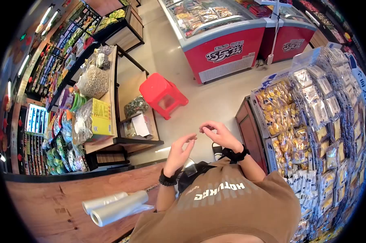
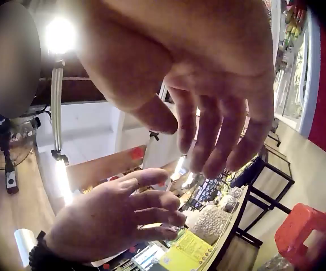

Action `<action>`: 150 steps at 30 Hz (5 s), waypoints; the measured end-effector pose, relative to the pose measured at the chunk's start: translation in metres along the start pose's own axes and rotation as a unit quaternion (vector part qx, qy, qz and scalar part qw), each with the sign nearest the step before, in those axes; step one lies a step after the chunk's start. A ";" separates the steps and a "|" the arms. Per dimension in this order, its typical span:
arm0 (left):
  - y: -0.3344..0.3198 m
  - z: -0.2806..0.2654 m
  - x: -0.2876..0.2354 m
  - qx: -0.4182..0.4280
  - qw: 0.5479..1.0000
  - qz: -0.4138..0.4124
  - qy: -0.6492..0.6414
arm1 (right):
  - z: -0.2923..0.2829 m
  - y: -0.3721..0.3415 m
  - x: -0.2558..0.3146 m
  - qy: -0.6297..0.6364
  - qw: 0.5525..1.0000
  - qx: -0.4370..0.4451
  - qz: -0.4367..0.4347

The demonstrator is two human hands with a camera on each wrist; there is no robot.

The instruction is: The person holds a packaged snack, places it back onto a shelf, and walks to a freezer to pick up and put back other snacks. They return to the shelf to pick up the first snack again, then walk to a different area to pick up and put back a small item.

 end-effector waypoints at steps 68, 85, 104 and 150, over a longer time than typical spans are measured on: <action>0.871 0.095 0.062 0.104 0.977 -0.095 -0.160 | -0.583 0.590 -0.155 -0.013 0.946 -0.318 0.057; 0.968 0.170 0.097 -0.059 0.985 -0.141 -0.073 | -0.649 0.657 -0.213 -0.055 0.929 -0.321 0.174; 0.950 0.146 0.079 -0.034 0.936 -0.217 -0.275 | -0.623 0.633 -0.201 0.071 0.934 -0.306 0.169; 0.653 0.131 0.000 0.695 0.701 0.014 -0.158 | -0.199 0.283 -0.048 -0.048 0.589 -0.763 0.260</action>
Point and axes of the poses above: each hand's wrist, its own y-axis towards the middle knuckle, its own z-axis out of the palm, x = y × z, the point moved 3 cm from there along y, towards the middle knuckle, and after that the axes turned 3 degrees about y, right-handed, at the moved point
